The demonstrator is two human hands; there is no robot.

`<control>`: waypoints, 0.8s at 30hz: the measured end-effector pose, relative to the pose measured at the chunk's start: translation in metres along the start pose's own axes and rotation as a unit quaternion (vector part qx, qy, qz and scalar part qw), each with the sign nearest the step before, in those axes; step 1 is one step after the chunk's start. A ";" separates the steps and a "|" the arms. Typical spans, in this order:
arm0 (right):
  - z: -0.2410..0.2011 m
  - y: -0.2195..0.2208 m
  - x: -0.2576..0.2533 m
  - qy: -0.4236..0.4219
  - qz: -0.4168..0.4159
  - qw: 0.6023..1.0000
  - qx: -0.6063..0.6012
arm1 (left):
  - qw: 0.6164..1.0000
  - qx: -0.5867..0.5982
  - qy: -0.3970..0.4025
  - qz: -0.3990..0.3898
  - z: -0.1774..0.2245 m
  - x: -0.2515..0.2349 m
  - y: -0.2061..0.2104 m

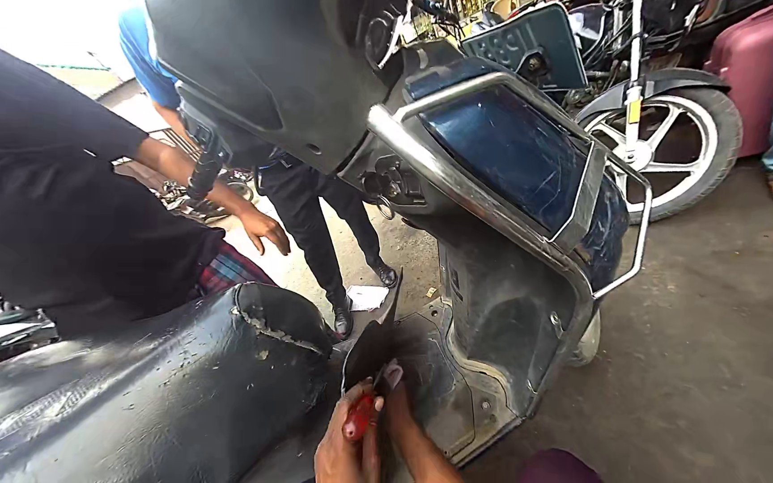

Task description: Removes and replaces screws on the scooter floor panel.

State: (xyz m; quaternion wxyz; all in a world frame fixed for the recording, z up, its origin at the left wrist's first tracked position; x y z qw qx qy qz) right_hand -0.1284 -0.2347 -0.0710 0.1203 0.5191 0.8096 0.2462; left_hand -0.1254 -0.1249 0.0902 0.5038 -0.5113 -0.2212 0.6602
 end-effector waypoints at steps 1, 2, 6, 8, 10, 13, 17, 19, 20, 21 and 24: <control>-0.001 0.007 0.006 -0.031 -0.030 0.999 0.018 | 1.000 -0.005 0.014 0.011 0.013 -0.010 -0.005; -0.015 0.014 0.018 -0.043 -0.050 0.997 0.030 | 0.999 -0.009 0.026 0.025 0.026 -0.021 -0.010; -0.165 0.034 0.091 0.114 -0.214 0.944 0.225 | 0.993 -0.079 0.065 0.063 0.067 -0.079 -0.019; -0.176 0.039 0.095 0.133 -0.279 0.898 0.312 | 0.993 -0.103 0.048 0.037 0.062 -0.119 -0.009; -0.111 0.046 0.065 0.015 -0.285 0.904 0.317 | 0.995 -0.090 -0.025 0.013 0.031 -0.162 0.010; -0.053 0.056 0.033 0.012 -0.296 0.914 0.277 | 0.985 -0.056 -0.164 -0.003 -0.032 -0.206 0.039; -0.035 0.059 0.029 0.018 -0.299 0.926 0.229 | 0.969 -0.057 -0.238 0.006 -0.069 -0.220 0.053; -0.040 0.061 0.031 0.027 -0.282 0.929 0.237 | 0.970 -0.067 -0.236 0.003 -0.072 -0.223 0.054; -0.042 0.062 0.033 0.036 -0.280 0.929 0.239 | 0.970 -0.067 -0.233 0.002 -0.074 -0.222 0.054; -0.044 0.063 0.035 0.045 -0.283 0.928 0.238 | 0.971 -0.064 -0.230 0.000 -0.077 -0.221 0.055; -0.064 0.057 0.045 0.059 -0.284 0.928 0.234 | 0.971 -0.069 -0.228 -0.006 -0.085 -0.220 0.064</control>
Point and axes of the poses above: each hand's wrist, its own x-axis away from the middle knuckle, its own y-axis out of the palm, z = x × y, the point moved 5 cm from there along -x, towards the middle knuckle, and after that the axes turned 14 degrees about -z, right-handed, at the moved point
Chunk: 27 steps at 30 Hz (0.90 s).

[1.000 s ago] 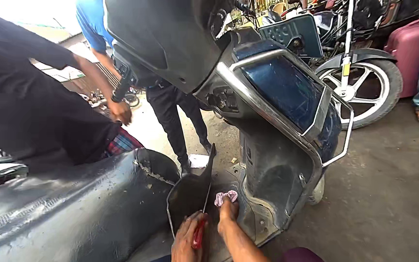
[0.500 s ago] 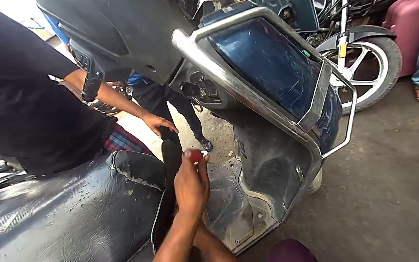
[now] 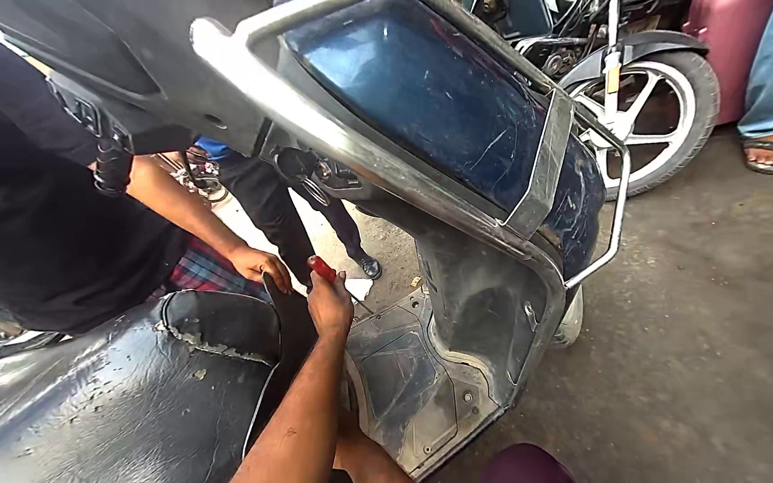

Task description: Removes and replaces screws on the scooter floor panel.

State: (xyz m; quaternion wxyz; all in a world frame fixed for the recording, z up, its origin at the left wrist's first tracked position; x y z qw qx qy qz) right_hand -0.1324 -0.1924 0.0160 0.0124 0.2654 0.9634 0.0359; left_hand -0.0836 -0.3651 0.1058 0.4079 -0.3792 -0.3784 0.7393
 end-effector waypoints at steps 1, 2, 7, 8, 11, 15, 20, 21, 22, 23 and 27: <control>-0.017 -0.007 0.013 0.045 -0.034 0.998 0.007 | 1.000 -0.005 -0.003 -0.002 -0.001 -0.001 0.004; -0.023 -0.010 0.019 0.050 -0.053 0.997 0.034 | 1.000 -0.007 -0.009 -0.006 -0.003 -0.002 0.009; -0.007 -0.012 0.015 -0.035 -0.017 0.999 0.016 | 0.999 0.005 -0.032 -0.016 -0.013 -0.007 0.022; -0.007 -0.012 0.011 -0.009 -0.024 1.000 -0.001 | 0.999 0.003 -0.027 -0.016 -0.013 -0.007 0.022; -0.011 -0.015 0.014 -0.009 -0.019 1.000 0.001 | 1.000 -0.002 -0.019 -0.016 -0.015 -0.010 0.023; -0.032 -0.021 0.032 0.013 -0.031 0.999 -0.018 | 1.000 0.014 -0.025 -0.011 -0.022 -0.013 0.026; -0.027 -0.020 0.027 0.011 -0.036 0.999 0.017 | 1.000 0.026 -0.013 -0.011 -0.022 -0.014 0.025; -0.027 -0.020 0.026 0.009 -0.033 0.999 -0.004 | 0.999 0.030 -0.011 -0.011 -0.022 -0.015 0.026; -0.032 -0.022 0.032 0.015 -0.031 0.998 -0.049 | 0.999 0.034 -0.007 -0.012 -0.023 -0.016 0.027; -0.042 -0.024 0.041 0.030 -0.029 0.993 -0.113 | 0.999 0.037 -0.005 -0.018 -0.024 -0.017 0.028; -0.056 -0.024 0.053 0.039 -0.028 0.989 -0.141 | 0.999 0.036 -0.010 -0.032 -0.029 -0.019 0.026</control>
Point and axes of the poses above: each hand's wrist, its own x-axis away from the middle knuckle, its own y-axis out of the palm, z = x × y, the point moved 5 cm from there along -x, towards the middle knuckle, and after that the axes turned 14 degrees about -z, right-handed, at the moved point
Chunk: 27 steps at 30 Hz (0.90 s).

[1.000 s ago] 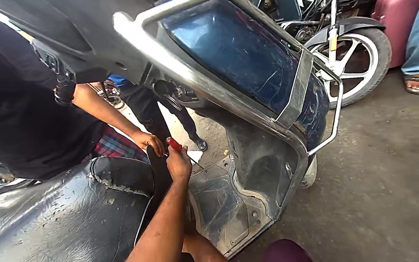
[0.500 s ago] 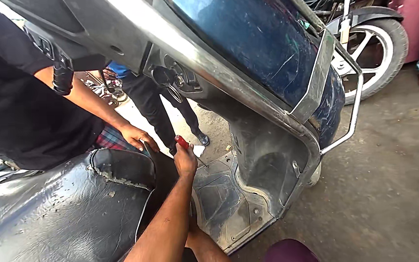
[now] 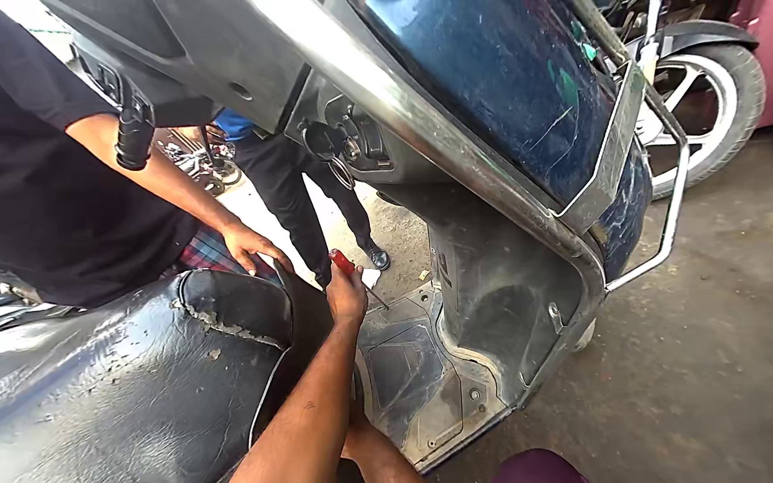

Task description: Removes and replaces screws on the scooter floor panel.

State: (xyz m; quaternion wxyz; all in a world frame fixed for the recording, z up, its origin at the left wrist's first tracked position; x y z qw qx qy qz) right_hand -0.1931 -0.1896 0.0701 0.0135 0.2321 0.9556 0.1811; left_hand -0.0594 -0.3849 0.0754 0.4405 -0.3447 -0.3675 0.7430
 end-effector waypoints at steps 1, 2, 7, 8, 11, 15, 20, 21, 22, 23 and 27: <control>-0.002 0.001 0.004 0.001 0.005 1.000 0.016 | 1.000 0.006 0.000 0.005 0.002 0.002 -0.002; -0.001 0.003 0.006 0.000 0.018 1.000 0.025 | 1.000 0.018 0.004 0.016 0.006 0.009 -0.005; 0.022 0.012 -0.011 -0.005 0.052 0.977 0.206 | 0.981 0.161 0.108 0.023 0.043 0.071 -0.024; 0.027 0.014 -0.019 0.036 0.047 0.967 0.246 | 0.969 0.214 0.124 -0.007 0.051 0.088 -0.030; 0.080 0.010 -0.051 -0.081 0.115 0.942 0.303 | 0.909 0.388 0.125 -0.084 0.067 0.143 -0.056; 0.076 0.001 -0.031 -0.038 0.108 0.964 0.239 | 0.832 0.535 0.105 -0.098 0.064 0.180 -0.084; 0.115 -0.007 -0.023 -0.058 0.116 0.949 0.286 | 0.747 0.643 0.112 -0.129 0.053 0.206 -0.115; 0.116 -0.009 -0.015 -0.057 0.130 0.945 0.294 | 0.731 0.658 0.112 -0.141 0.053 0.210 -0.118; 0.115 -0.011 -0.005 -0.059 0.158 0.940 0.298 | 0.717 0.671 0.113 -0.151 0.053 0.213 -0.121; 0.113 -0.012 0.006 -0.066 0.195 0.932 0.299 | 0.708 0.678 0.118 -0.161 0.053 0.218 -0.124; 0.094 0.036 0.066 -0.214 0.299 0.824 0.432 | 0.739 0.594 0.209 -0.239 0.033 0.255 -0.142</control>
Point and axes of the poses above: each hand's wrist, its own x-axis away from the middle knuckle, its own y-axis out of the palm, z = x × y, the point moved 5 cm from there along -x, towards the middle knuckle, and after that the axes turned 14 degrees about -z, right-handed, at the moved point
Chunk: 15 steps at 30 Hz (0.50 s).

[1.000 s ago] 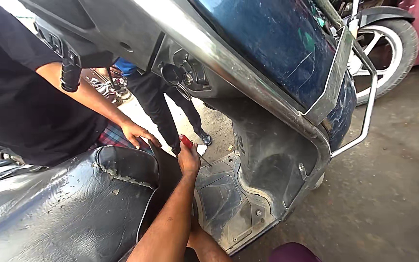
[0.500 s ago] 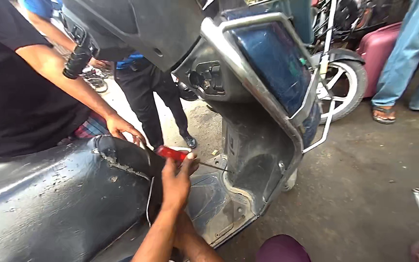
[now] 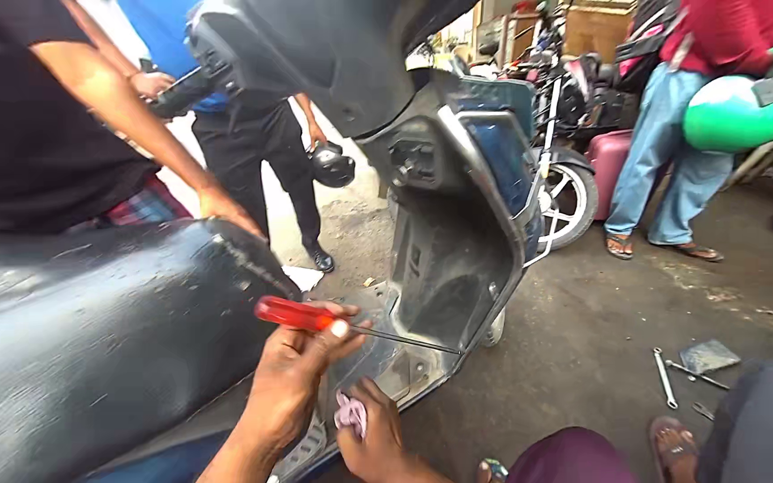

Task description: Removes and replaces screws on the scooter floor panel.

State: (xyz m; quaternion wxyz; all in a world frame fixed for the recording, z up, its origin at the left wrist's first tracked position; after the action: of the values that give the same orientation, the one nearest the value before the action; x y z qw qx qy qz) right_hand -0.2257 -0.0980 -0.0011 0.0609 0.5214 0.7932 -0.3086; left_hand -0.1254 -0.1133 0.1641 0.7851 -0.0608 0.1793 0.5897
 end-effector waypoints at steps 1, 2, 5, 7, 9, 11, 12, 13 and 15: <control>-0.025 -0.007 0.018 -0.083 0.021 0.995 0.040 | 0.997 -0.061 -0.008 -0.049 0.003 0.016 -0.001; -0.047 -0.015 0.039 -0.154 0.042 0.985 0.068 | 0.987 -0.125 -0.011 -0.103 0.004 0.033 -0.001; -0.075 -0.033 0.089 -0.191 0.094 0.974 0.076 | 0.940 -0.265 0.002 -0.214 -0.011 0.090 -0.005; -0.060 -0.036 0.099 -0.095 0.041 0.994 0.026 | 0.941 -0.237 -0.001 -0.242 -0.028 0.123 -0.008; -0.040 -0.027 0.104 -0.008 -0.059 0.997 -0.048 | 0.965 -0.122 -0.020 -0.231 -0.040 0.150 -0.009; -0.034 -0.022 0.104 0.012 -0.151 0.982 -0.116 | 0.968 -0.051 -0.020 -0.245 -0.038 0.159 -0.014; -0.037 -0.026 0.101 -0.006 -0.190 0.974 -0.121 | 0.960 -0.057 -0.022 -0.275 -0.032 0.158 -0.020; -0.043 -0.033 0.098 -0.028 -0.227 0.969 -0.098 | 0.945 -0.083 -0.034 -0.316 -0.025 0.160 -0.025; -0.058 -0.050 0.084 -0.062 -0.293 0.953 0.036 | 0.901 -0.138 -0.091 -0.402 -0.006 0.166 -0.040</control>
State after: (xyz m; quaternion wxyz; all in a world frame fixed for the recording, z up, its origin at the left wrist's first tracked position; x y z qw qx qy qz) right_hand -0.2936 -0.0127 0.0315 -0.0020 0.2473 0.8941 -0.3734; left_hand -0.0484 0.0229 0.0954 0.9520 -0.1814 -0.0153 0.2460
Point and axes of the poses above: each hand's wrist, its own x-axis away from the middle knuckle, its own y-axis out of the palm, z = x × y, the point moved 5 cm from there along -x, towards the middle knuckle, and after that the axes turned 14 degrees about -z, right-handed, at the moved point
